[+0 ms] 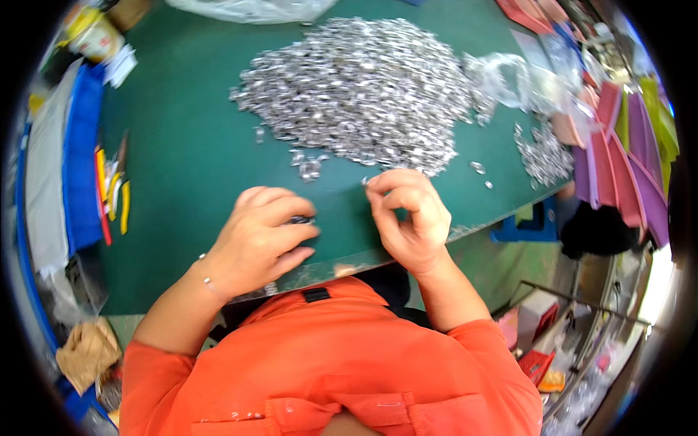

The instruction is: The person sorts through a large pile of small silver metal parts on a green table by hand, picking up individual pieces and moving them to different areas.

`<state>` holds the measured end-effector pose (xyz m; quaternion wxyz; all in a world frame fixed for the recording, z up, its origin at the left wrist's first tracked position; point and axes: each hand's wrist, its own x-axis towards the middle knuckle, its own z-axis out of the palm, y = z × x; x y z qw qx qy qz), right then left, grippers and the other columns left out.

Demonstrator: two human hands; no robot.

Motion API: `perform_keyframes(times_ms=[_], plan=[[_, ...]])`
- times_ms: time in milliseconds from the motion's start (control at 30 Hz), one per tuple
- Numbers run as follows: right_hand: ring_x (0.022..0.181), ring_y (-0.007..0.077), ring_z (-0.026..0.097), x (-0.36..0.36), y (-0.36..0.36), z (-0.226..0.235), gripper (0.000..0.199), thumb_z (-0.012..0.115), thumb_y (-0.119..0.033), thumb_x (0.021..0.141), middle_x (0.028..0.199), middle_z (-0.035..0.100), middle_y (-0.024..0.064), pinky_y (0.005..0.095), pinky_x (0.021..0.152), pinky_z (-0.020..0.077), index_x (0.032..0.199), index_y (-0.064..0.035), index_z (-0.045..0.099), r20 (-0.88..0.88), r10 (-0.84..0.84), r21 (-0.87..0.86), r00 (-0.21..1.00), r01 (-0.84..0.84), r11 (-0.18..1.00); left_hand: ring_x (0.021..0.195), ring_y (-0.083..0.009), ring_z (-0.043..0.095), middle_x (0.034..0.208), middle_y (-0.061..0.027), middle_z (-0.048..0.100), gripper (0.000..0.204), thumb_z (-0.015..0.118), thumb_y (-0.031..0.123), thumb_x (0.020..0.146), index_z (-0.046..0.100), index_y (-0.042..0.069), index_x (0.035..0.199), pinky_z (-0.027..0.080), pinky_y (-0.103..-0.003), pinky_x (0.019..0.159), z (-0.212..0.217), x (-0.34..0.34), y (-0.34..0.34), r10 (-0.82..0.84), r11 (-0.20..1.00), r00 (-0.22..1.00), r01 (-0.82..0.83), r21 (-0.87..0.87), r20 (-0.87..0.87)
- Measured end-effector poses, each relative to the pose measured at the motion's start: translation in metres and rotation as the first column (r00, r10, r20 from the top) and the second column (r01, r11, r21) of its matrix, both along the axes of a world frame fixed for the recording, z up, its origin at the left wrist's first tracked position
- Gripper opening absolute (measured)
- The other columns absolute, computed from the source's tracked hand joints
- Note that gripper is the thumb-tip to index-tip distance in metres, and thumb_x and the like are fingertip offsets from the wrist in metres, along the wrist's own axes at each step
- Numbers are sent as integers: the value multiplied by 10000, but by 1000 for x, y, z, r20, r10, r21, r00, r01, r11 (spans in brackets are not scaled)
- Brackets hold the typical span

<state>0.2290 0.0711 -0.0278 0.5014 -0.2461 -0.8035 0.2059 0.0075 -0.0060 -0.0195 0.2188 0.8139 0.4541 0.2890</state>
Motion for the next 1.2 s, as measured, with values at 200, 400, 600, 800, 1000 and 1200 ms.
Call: perform_keyframes(times_ms=[200, 400, 600, 800, 1000, 1200], plan=[[720, 224, 630, 104, 27, -9, 139, 660, 71, 799, 846, 643, 110, 322, 682, 519, 871, -11, 574, 241, -657, -73, 714, 689, 721, 941, -253, 581, 950, -32, 613, 211, 770, 19, 650, 662, 84, 819, 425, -400, 860, -7, 5, -2, 51, 999, 998, -51, 7, 42], [949, 322, 572, 114, 35, -7, 166, 613, 48, 815, 968, 629, 126, 392, 853, 454, 968, -10, 642, 436, -637, 164, 636, 640, 751, 928, -252, 591, 930, -28, 619, 191, 751, -1, 669, 661, 82, 816, 425, -393, 853, -6, 4, -1, 48, 999, 995, -48, -8, 87], [955, 323, 595, 54, 23, 7, 194, 628, 60, 787, 1027, 643, 136, 399, 844, 468, 961, -21, 656, 425, -442, 85, 790, 451, 888, 935, -250, 602, 927, -25, 623, 168, 736, 4, 706, 653, 85, 827, 435, -389, 846, -7, 1, -1, 33, 999, 997, -35, 23, 76], [1095, 344, 591, -37, -2, 4, 325, 587, 32, 759, 1165, 618, 156, 429, 940, 470, 1080, -15, 609, 422, 155, -88, 893, -130, 988, 873, -268, 581, 904, -48, 606, 154, 704, -2, 726, 645, 77, 845, 451, -375, 798, 7, -6, 9, -38, 998, 999, 39, -58, 33], [894, 342, 630, -14, 0, 0, 354, 509, 159, 764, 991, 646, 166, 387, 799, 519, 1068, 8, 609, 275, 52, -278, 960, 28, 960, 857, -272, 572, 922, -79, 589, 139, 687, -3, 735, 640, 47, 856, 463, -360, 764, 13, -14, 24, 151, 987, 988, -149, -57, 36], [801, 272, 624, -13, -12, -5, 198, 642, 85, 790, 896, 650, 106, 344, 713, 505, 956, -20, 620, 233, -89, -339, 968, 167, 926, 845, -292, 592, 891, -98, 595, 164, 689, -2, 748, 638, 32, 900, 479, -369, 752, 4, -13, 29, 107, 988, 994, -107, -114, -2]])
